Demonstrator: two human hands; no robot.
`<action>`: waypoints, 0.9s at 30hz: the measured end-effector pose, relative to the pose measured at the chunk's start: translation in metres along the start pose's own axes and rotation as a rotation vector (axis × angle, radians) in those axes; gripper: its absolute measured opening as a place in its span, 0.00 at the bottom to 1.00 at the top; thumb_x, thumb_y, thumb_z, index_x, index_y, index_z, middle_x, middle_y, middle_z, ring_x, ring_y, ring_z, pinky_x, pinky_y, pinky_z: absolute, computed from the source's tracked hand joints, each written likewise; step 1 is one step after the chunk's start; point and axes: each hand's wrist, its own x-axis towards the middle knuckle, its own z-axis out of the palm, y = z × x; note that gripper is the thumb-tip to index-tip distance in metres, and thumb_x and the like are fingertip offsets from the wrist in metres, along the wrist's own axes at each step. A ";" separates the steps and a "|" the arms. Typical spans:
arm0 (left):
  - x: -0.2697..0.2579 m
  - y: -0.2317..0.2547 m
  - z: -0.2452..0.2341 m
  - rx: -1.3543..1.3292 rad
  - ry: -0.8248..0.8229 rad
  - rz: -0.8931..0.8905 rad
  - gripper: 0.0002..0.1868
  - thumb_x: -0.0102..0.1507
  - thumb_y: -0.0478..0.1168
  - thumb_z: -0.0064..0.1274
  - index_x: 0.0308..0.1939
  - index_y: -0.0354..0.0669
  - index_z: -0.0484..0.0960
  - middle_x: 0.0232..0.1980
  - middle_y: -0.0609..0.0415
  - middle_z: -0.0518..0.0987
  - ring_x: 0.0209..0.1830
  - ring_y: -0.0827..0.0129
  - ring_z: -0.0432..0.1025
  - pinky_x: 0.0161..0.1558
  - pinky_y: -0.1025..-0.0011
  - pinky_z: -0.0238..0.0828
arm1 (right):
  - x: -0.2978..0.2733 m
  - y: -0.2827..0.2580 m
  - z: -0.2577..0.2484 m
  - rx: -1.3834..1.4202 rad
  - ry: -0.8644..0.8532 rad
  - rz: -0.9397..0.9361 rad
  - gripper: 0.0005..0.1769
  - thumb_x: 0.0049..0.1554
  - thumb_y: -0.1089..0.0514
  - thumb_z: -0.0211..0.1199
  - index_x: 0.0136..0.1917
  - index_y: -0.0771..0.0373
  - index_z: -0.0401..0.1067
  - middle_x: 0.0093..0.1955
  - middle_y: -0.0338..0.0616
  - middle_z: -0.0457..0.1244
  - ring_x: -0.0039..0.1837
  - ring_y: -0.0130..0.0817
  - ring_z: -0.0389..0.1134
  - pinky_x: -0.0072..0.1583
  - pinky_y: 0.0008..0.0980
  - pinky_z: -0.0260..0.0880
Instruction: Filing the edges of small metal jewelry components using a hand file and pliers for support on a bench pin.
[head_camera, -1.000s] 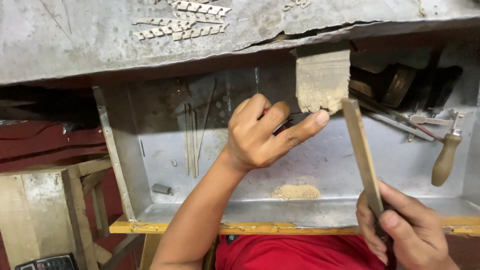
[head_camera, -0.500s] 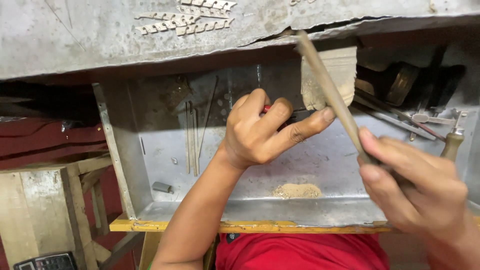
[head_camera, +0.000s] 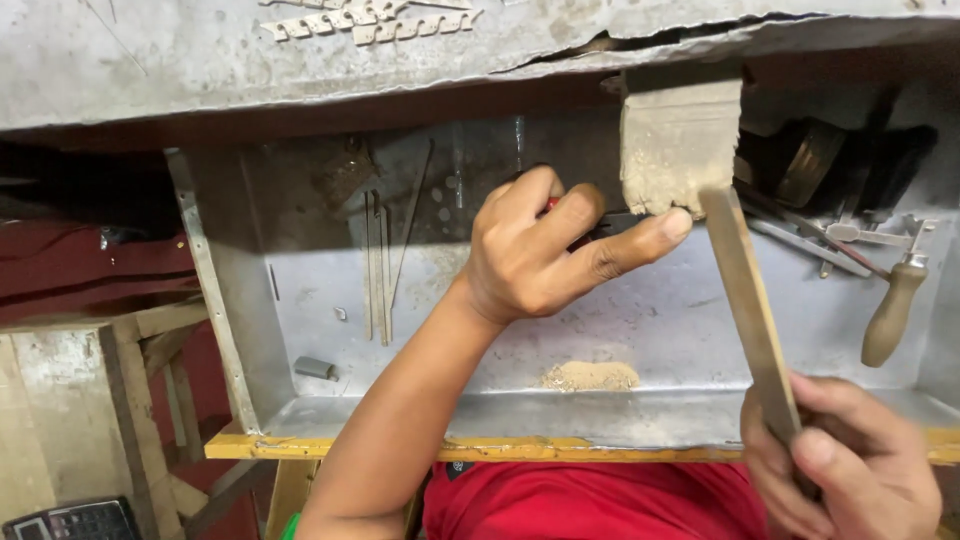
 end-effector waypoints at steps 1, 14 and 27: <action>0.001 0.000 -0.002 0.006 -0.015 0.002 0.21 0.75 0.41 0.66 0.68 0.63 0.76 0.31 0.62 0.62 0.28 0.64 0.49 0.26 0.68 0.51 | 0.008 -0.003 0.005 -0.291 0.001 -0.077 0.24 0.65 0.64 0.57 0.74 0.61 0.67 0.31 0.49 0.53 0.23 0.21 0.47 0.22 0.19 0.49; 0.007 -0.001 -0.013 0.102 -0.037 0.064 0.24 0.77 0.37 0.64 0.72 0.61 0.72 0.34 0.61 0.68 0.28 0.64 0.51 0.27 0.68 0.51 | 0.050 -0.033 0.022 -0.745 -0.071 -0.187 0.27 0.65 0.55 0.51 0.77 0.58 0.58 0.25 0.38 0.56 0.18 0.18 0.50 0.20 0.15 0.52; 0.009 -0.001 -0.020 0.100 -0.078 0.048 0.21 0.78 0.36 0.56 0.71 0.65 0.74 0.30 0.62 0.60 0.27 0.65 0.50 0.25 0.68 0.52 | 0.065 -0.034 0.031 -1.421 0.015 -0.410 0.23 0.56 0.73 0.63 0.65 0.80 0.70 0.53 0.63 0.70 0.39 0.33 0.69 0.42 0.27 0.69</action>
